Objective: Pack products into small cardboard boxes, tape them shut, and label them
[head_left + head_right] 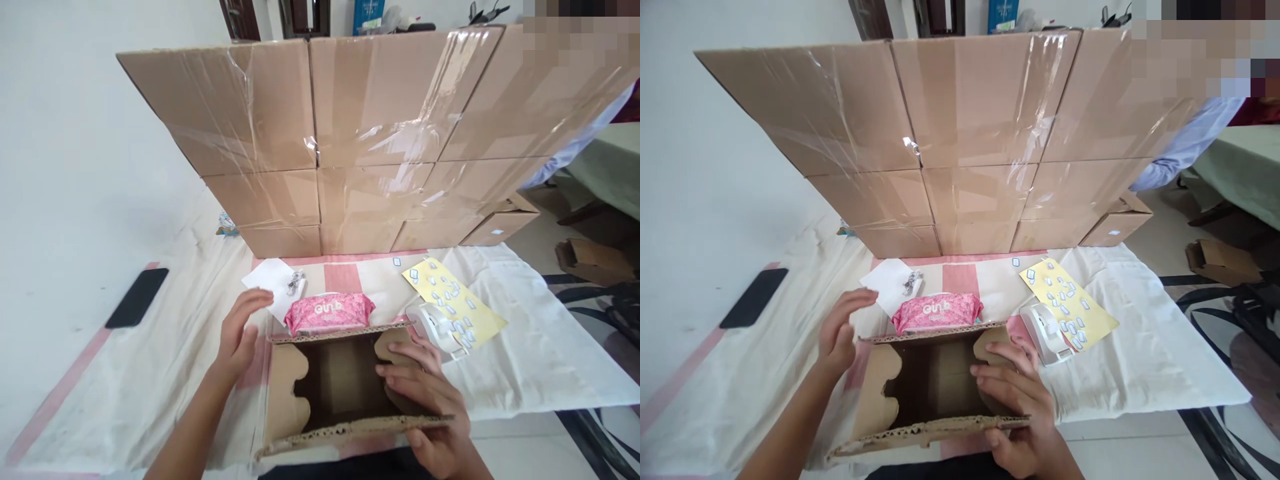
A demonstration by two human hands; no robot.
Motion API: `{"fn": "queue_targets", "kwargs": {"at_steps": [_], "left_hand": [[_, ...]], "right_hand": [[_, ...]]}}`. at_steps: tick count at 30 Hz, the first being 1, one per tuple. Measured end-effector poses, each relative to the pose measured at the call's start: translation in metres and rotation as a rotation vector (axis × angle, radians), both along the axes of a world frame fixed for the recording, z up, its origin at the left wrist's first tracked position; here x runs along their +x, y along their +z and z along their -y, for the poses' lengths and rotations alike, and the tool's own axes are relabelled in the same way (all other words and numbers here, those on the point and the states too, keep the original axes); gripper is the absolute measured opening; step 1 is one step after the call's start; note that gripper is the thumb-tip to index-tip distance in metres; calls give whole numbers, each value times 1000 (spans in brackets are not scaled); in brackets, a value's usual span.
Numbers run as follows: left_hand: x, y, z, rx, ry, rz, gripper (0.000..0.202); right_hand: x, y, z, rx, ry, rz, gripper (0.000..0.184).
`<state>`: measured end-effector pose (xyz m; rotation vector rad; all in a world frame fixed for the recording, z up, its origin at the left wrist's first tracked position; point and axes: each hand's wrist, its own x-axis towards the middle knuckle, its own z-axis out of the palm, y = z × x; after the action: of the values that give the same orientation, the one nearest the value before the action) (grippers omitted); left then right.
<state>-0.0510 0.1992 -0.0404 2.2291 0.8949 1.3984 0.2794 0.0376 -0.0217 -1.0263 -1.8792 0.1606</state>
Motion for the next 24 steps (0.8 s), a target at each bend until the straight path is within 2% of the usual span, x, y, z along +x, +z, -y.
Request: {"fn": "queue_targets", "kwargs": {"at_steps": [3,7,10,12,15,17,19,20,21,22,24], "left_hand": [[-5,16,44,149,-57,44,46],[-9,34,76,328,-110,-258,60],[-7,44,85,237,-148,-469,76],[-5,43,90,141,-151,-464,81],[-8,31,97,98,-46,-255,77],[-12,20,104,65,23,-122,76],[-16,11,112,-5,50,-39,75],[-18,8,116,-41,54,-12,72],[-19,7,120,-74,58,3,68],[-20,8,123,-101,64,1,63],[-20,12,130,-146,65,-62,50]], "right_hand": [[11,9,2,-114,73,153,49],[22,17,3,-208,160,264,68],[19,13,5,-104,154,212,74],[12,6,7,-3,62,25,76],[2,3,8,143,-107,-432,67],[5,9,1,165,-142,-753,59],[19,19,-18,97,-112,-1030,47],[27,25,-32,48,-100,-1113,37],[35,31,-50,-30,-104,-1106,28],[42,38,-70,-141,-97,-1000,24],[47,49,-113,-497,-18,-616,26]]}}
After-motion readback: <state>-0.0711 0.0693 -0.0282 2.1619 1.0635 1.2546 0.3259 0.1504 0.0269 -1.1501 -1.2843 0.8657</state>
